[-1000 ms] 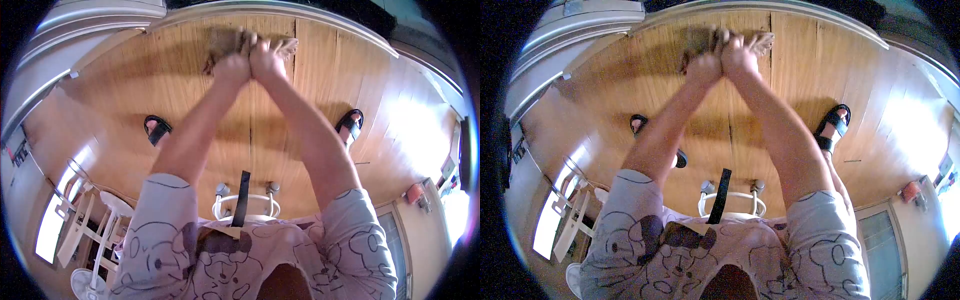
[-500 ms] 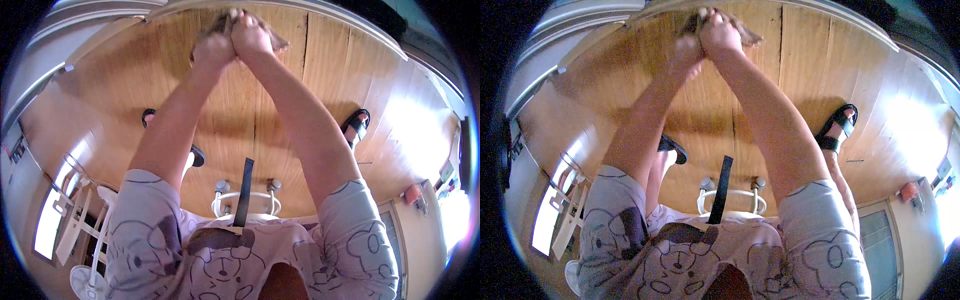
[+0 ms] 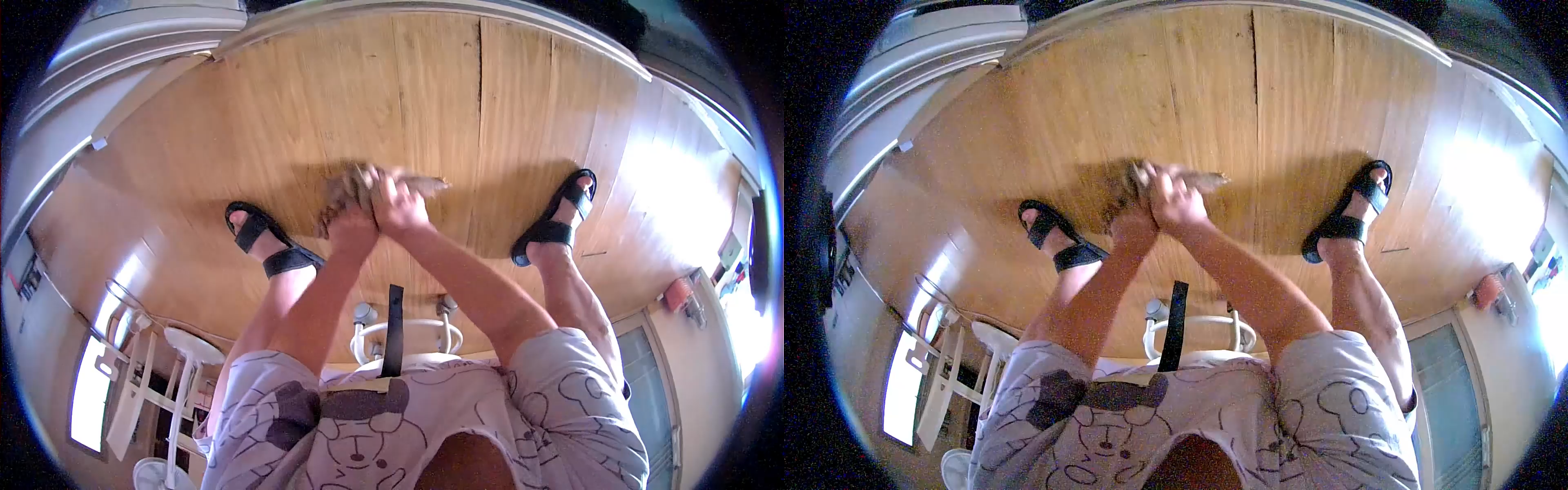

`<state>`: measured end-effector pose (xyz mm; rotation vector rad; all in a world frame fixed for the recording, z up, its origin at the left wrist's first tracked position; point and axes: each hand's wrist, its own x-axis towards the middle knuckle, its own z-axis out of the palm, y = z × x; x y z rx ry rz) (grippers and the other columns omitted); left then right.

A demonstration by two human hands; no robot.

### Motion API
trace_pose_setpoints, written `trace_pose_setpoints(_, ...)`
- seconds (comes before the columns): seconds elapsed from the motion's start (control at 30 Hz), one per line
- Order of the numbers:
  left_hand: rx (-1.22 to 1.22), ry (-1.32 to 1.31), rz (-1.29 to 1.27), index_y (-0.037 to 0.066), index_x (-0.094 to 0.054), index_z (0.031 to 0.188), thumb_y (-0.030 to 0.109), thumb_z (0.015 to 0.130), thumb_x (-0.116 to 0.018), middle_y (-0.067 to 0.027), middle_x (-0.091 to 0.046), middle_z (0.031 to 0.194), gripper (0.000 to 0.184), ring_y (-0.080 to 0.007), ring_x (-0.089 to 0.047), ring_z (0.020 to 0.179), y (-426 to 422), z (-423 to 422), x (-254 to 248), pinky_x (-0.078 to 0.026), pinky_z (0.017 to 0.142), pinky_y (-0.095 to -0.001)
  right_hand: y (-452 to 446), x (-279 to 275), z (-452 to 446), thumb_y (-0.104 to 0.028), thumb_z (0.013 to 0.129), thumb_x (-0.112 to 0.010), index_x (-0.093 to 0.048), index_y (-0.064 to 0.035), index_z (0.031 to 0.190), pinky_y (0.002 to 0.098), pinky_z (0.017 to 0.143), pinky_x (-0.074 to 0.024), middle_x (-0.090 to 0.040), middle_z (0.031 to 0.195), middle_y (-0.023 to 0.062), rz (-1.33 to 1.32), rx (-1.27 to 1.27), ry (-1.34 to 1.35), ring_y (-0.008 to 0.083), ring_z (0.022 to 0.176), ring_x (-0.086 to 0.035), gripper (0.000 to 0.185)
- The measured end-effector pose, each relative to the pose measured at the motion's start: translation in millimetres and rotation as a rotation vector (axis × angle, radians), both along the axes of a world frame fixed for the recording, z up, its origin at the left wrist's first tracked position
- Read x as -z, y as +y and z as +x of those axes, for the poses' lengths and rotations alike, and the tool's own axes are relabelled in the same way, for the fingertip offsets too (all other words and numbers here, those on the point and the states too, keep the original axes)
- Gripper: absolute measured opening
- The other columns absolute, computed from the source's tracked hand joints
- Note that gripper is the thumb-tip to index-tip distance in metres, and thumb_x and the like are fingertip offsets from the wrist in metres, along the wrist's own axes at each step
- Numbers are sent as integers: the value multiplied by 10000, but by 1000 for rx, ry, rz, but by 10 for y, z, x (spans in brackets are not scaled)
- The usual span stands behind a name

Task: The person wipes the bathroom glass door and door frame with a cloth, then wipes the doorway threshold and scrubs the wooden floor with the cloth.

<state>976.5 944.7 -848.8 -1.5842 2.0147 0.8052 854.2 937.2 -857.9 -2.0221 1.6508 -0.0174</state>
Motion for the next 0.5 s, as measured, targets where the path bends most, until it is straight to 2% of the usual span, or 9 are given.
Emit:
trace_pose_setpoints(0.03,-44,0,-9,24,-319,1377,197,805,-492,-148,-555,784,622,-308,-605,679,-276,-33,-3,-513,623,-457,-390,-52,14,-208,873,-422,-298,-60,1381,447,635,-532,-481,1141,202,189,72,-140,318,801,-615,544)
trace_pose_setpoints(0.1,165,-64,-514,1,-408,1325,198,762,-521,-85,-537,689,607,-224,-546,540,-852,85,258,-479,505,-384,-1115,3,81,-209,902,-393,-317,-50,1352,462,696,-528,-497,1136,217,62,163,-139,356,890,-616,483)
trace_pose_setpoints(0.2,261,-64,-609,101,-523,1182,287,828,-499,-76,-579,702,401,-255,-586,568,-2021,195,551,-505,522,-367,-2088,5,76,-224,912,-378,-368,-30,1287,474,720,-522,-526,1107,233,29,242,-150,381,900,-612,422)
trace_pose_setpoints(0.27,33,47,-337,71,-516,1116,339,881,-437,-143,-630,788,365,-322,-638,700,-2262,-41,41,-535,623,-412,-2217,-88,27,-235,909,-376,-346,-13,1293,483,755,-506,-555,1061,262,188,404,-262,412,901,-603,444)
trace_pose_setpoints(0.33,-165,-37,-238,54,-511,1104,338,889,-422,-154,-634,782,367,-334,-640,711,-1950,-50,264,-530,632,-431,-1880,-137,69,-232,899,-383,-303,24,1313,492,788,-487,-582,951,303,257,645,-344,443,894,-593,494)
trace_pose_setpoints(0.37,-311,-73,-140,46,-513,1093,327,886,-425,-155,-628,756,360,-334,-635,691,-1513,30,538,-522,614,-437,-1621,-263,10,-247,899,-383,-290,41,1316,498,793,-484,-574,982,304,367,644,-346,444,911,-589,516)
trace_pose_setpoints(0.4,-252,21,-270,28,-546,1016,302,861,-456,-150,-593,676,327,-326,-598,594,-877,187,904,-490,537,-443,-1219,-160,-6,-249,895,-387,-287,46,1315,497,788,-489,-545,1046,310,359,581,-319,438,902,-588,523)
trace_pose_setpoints(0.47,-23,63,-311,41,-562,1064,251,845,-471,-161,-578,744,317,-306,-583,589,-6,119,573,-476,495,-440,-366,-86,-50,-196,870,-416,-348,40,1256,482,767,-507,-488,1139,292,499,421,-298,418,838,-593,457)
trace_pose_setpoints(0.5,90,84,-338,47,-570,1088,225,837,-478,-166,-570,778,322,-296,-575,586,404,68,367,-468,474,-438,349,166,-4,-173,853,-445,-424,31,1180,496,707,-518,-508,1111,289,73,140,-64,404,824,-606,386)
